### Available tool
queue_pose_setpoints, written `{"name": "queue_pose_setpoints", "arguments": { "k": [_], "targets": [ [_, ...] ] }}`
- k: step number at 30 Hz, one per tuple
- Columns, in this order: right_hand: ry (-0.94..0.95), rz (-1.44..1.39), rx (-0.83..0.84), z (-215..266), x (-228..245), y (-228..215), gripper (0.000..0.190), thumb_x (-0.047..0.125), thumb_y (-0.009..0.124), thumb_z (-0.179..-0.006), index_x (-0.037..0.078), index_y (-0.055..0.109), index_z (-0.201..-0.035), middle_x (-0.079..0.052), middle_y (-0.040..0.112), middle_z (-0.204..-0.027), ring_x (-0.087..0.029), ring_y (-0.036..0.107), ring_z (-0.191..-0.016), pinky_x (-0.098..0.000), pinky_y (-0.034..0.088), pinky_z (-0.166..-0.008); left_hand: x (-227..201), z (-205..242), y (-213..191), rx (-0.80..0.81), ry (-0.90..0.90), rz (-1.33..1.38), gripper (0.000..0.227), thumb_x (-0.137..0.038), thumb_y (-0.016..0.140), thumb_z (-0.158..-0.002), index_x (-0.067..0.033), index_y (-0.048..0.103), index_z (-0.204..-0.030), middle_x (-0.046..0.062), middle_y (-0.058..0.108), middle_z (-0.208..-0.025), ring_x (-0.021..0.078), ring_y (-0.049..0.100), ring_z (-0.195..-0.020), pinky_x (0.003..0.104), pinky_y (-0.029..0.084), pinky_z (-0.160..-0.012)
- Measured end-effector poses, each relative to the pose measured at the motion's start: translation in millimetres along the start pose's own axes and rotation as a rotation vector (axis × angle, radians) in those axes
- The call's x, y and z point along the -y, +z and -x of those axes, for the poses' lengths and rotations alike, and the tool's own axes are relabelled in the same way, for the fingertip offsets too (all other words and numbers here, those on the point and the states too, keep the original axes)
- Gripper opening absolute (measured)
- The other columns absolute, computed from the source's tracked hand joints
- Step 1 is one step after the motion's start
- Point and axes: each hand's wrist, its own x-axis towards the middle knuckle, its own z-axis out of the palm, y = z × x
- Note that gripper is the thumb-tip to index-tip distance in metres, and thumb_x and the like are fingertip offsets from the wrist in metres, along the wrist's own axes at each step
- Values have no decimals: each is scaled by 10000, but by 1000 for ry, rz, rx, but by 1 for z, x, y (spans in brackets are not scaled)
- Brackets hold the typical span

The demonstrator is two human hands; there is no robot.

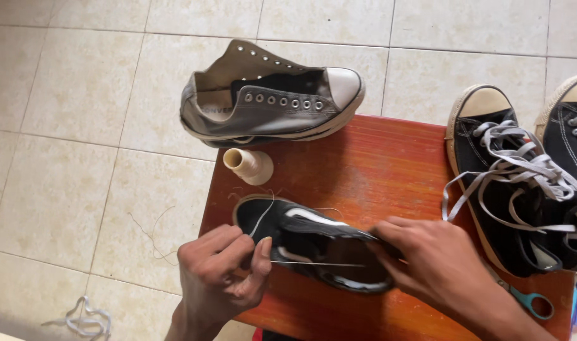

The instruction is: The person sews a black shoe by hand, using a needle and thread to stitch the upper to the sole while other shoes sit on the table.

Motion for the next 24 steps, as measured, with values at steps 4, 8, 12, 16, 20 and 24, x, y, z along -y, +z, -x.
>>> {"name": "queue_pose_setpoints", "arguments": {
  "k": [4,8,12,16,20,24],
  "targets": [
    [53,-20,-39,48,-41,-9,188,579,743,-1066,431,845,-1123,188,956,-1048,-252,924,-820,-491,666,-711,7,6,4,15,-31,-76,473,-195,756,-1113,-152,499,-718,-18,424,-662,194,375,-537,380,260,-491],
    [86,-143,-95,89,-79,-24,229,531,751,-1048,428,927,-1152,220,962,-969,-114,910,-715,-353,680,-690,10,3,7,21,-21,-252,509,-195,779,-1112,-188,488,-693,-47,441,-640,166,378,-525,381,225,-488],
    [142,-376,-236,119,-109,-18,309,370,788,-1014,305,1047,-1170,147,1087,-931,-6,1009,-759,-213,744,-759,15,12,13,125,-151,-420,579,-226,830,-1106,-205,456,-664,-62,403,-595,149,368,-503,397,220,-452],
    [213,-400,-317,131,-129,2,310,365,821,-976,251,1037,-1168,82,1057,-895,-75,980,-776,-272,699,-793,27,29,26,527,-494,-537,584,-528,723,-1183,-232,678,-682,-44,674,-613,263,662,-523,500,520,-503],
    [328,-378,-286,113,-98,0,254,339,861,-982,253,1024,-1156,98,1046,-905,-64,887,-757,-279,672,-781,36,49,42,1099,-429,-423,304,-597,775,-1168,-311,858,-1107,-10,864,-1031,284,817,-991,514,689,-781],
    [333,-434,-309,92,-67,13,162,322,906,-982,213,998,-1059,77,949,-813,-81,771,-728,-293,614,-735,13,50,57,823,-115,-331,233,-489,866,-1109,-258,876,-1132,10,828,-1110,303,720,-1081,493,619,-858]
  ]
}}
